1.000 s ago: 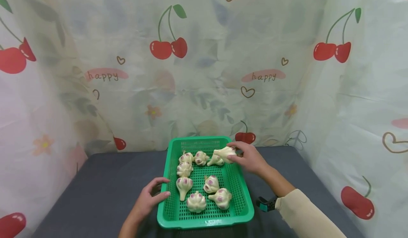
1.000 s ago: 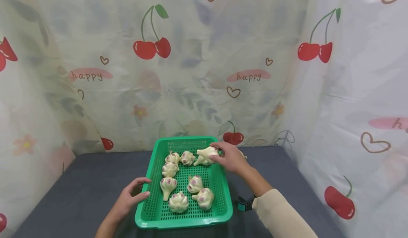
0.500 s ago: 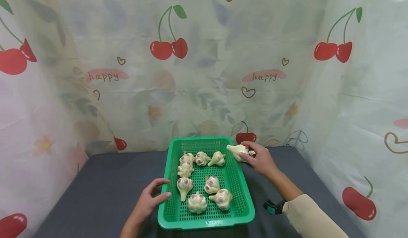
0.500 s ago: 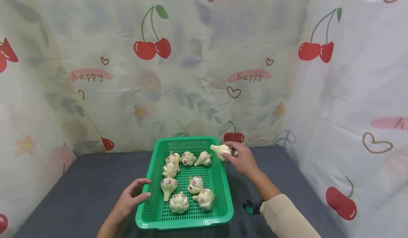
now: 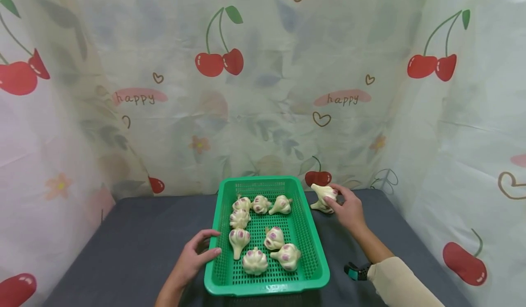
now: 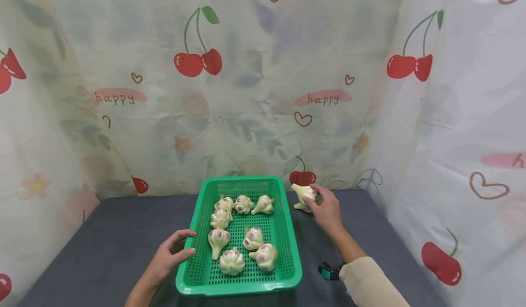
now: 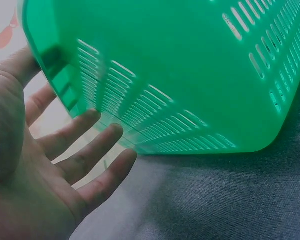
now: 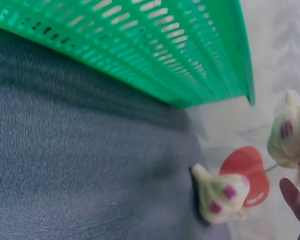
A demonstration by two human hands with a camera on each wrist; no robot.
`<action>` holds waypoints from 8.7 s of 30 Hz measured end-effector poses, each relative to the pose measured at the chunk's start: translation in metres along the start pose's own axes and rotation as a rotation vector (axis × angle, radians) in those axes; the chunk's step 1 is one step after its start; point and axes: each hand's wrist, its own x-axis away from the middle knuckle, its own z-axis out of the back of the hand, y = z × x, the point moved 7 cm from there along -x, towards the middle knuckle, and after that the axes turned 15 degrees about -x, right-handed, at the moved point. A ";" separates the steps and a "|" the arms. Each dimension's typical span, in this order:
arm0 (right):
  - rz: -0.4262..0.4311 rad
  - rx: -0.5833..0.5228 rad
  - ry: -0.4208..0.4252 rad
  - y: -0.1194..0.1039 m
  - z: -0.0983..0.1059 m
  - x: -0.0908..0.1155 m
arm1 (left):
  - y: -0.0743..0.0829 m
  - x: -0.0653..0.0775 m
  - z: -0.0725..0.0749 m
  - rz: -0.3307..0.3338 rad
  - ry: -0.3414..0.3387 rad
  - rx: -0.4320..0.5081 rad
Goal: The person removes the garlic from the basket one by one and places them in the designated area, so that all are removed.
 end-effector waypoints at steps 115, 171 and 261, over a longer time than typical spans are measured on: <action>-0.155 -0.271 -0.135 -0.042 -0.015 -0.016 | -0.003 0.001 -0.003 0.023 -0.026 0.055; -0.349 0.028 -1.272 -0.066 -0.183 0.030 | -0.005 0.000 -0.003 0.018 -0.048 0.047; -0.278 -0.400 -0.048 -0.002 -0.004 0.013 | -0.006 0.001 -0.004 0.055 -0.019 0.050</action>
